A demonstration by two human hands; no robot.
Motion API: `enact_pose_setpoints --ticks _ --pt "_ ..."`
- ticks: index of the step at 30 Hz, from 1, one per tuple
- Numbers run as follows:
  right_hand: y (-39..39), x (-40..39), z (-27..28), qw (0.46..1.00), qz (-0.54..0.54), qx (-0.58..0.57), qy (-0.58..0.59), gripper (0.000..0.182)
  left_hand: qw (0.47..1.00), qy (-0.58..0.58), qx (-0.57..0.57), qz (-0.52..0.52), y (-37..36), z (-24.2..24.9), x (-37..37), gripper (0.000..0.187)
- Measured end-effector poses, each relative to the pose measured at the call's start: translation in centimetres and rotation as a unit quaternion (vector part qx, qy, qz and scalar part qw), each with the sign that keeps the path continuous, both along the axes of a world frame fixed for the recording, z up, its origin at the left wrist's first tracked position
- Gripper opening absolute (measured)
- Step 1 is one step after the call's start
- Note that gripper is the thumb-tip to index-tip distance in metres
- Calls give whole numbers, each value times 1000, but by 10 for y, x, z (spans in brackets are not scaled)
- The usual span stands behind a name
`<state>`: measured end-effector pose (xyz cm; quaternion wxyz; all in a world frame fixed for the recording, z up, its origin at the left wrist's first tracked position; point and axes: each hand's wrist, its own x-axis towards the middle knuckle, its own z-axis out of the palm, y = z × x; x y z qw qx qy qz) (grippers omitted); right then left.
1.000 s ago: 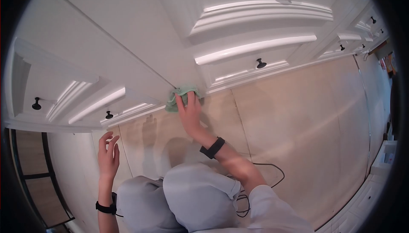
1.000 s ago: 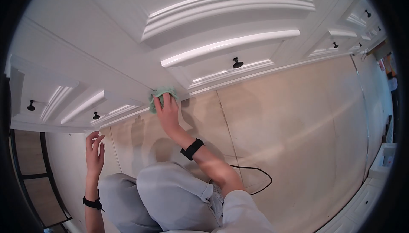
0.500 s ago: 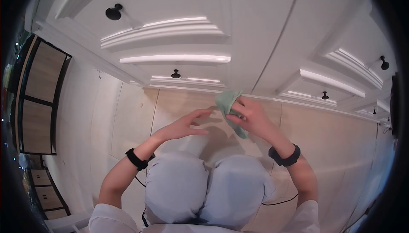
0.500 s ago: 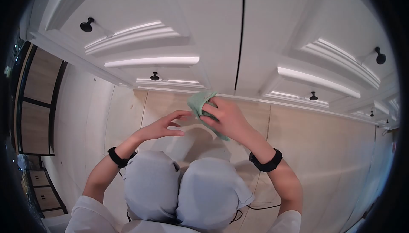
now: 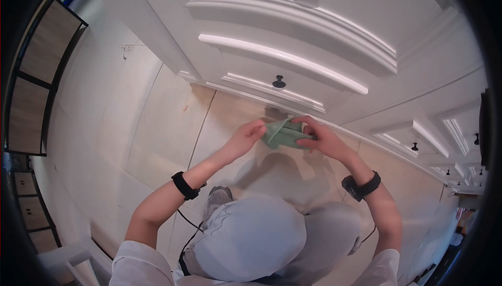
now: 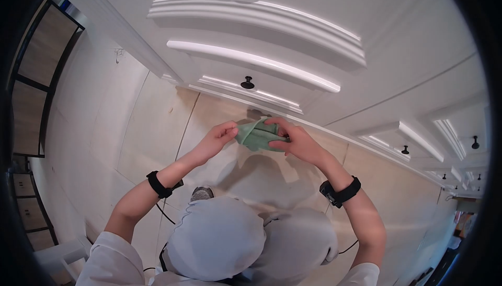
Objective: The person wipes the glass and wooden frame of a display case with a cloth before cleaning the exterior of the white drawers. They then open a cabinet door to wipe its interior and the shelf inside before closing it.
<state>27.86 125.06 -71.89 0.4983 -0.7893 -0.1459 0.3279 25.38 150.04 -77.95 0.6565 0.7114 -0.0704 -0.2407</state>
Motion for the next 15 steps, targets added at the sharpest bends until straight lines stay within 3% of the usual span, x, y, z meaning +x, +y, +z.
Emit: enact_pose_setpoints --ticks 3,6,9,12,15 --pt "5 11 -22 999 24 1 23 21 998 44 -47 29 7 -2 -3 24" --pt "16 20 -23 997 67 11 26 16 998 -15 60 29 8 4 -9 31" --pt "29 27 -9 994 90 -14 56 13 973 -180 133 -49 23 2 -3 31" --pt "39 29 -6 993 81 -1 90 13 990 -68 74 -97 41 -7 2 26" --pt "44 34 -9 994 81 -6 79 12 996 16 57 -73 57 -9 1 21"
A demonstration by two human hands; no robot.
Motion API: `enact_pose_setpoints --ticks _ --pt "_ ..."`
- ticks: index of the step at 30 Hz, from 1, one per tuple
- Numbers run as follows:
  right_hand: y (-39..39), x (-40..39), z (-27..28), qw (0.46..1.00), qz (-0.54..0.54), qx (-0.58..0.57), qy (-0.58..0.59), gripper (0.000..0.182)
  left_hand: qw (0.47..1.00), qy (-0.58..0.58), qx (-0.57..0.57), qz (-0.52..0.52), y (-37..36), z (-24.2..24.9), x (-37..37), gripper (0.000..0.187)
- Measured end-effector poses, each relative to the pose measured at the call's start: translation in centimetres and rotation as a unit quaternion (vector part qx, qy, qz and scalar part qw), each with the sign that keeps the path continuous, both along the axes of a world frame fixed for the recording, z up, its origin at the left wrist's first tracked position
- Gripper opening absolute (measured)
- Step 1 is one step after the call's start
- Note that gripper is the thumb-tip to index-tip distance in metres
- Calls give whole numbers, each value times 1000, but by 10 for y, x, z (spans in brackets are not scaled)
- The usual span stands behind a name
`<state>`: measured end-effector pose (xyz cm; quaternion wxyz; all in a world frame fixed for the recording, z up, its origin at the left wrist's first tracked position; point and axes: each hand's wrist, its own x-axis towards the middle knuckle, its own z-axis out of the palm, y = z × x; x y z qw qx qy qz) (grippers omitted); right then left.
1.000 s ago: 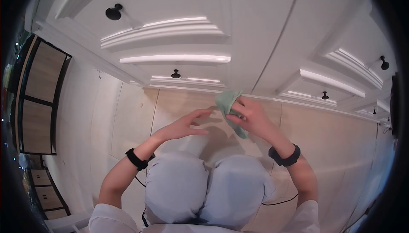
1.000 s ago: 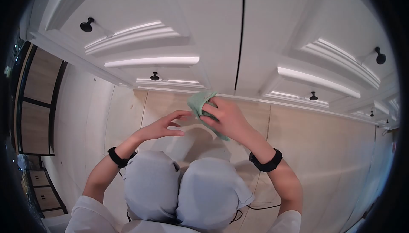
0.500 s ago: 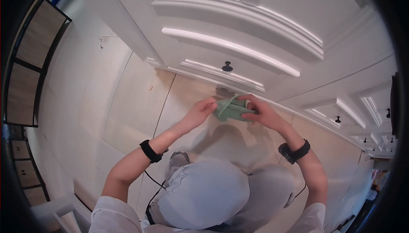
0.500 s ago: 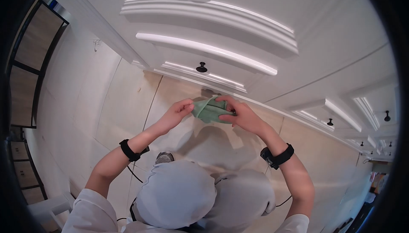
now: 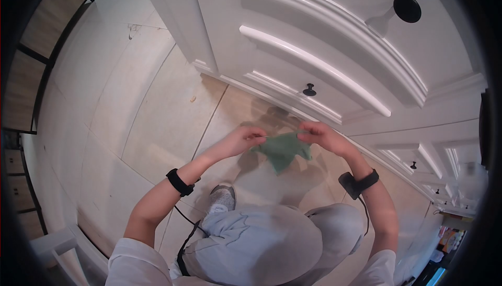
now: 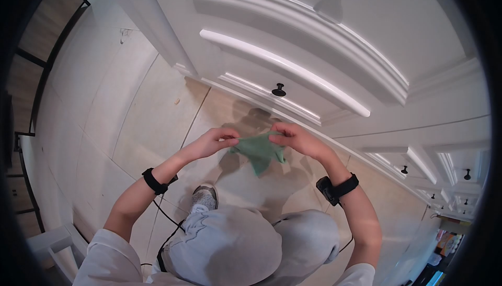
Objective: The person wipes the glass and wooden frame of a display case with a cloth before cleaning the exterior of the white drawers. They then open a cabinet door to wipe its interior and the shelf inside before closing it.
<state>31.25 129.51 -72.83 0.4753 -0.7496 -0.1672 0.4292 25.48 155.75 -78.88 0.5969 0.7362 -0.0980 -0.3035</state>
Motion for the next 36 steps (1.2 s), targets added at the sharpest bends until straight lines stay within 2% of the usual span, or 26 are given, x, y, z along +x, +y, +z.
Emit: enact_pose_setpoints --ticks 2,5,9,12,14,18,20,21,24,27,31,36 --pt "2 2 -3 1000 6 -17 -24 11 996 4 -58 61 8 -12 -3 21" --pt "1 5 -17 999 13 25 20 11 981 8 -112 156 22 -18 -4 20" --pt "-1 9 -24 999 10 23 34 11 944 62 -197 257 26 8 -5 19" --pt "1 6 -19 999 7 48 5 12 980 9 -112 166 29 2 -1 20" --pt "-4 3 -16 998 -1 68 -18 13 980 -107 -53 161 24 3 -1 21" --pt "-29 -7 6 997 -62 32 28 13 955 -286 38 70 2 56 8 25" --pt "-45 -22 28 993 -109 26 31 14 949 -306 49 50 -17 95 14 27" --pt "-57 -29 34 991 -131 23 11 14 947 -315 54 41 -29 106 17 28" --pt "-94 -50 40 981 -188 18 -46 17 921 -341 100 160 -66 118 27 28" --pt "-136 -69 34 969 -224 22 -102 23 939 -295 37 174 -90 110 33 29" --pt "-185 -97 39 963 -264 23 -59 23 933 -299 70 190 -101 97 38 29" --pt "-218 -108 26 949 -304 26 -82 25 958 -196 -3 209 -109 88 49 16"
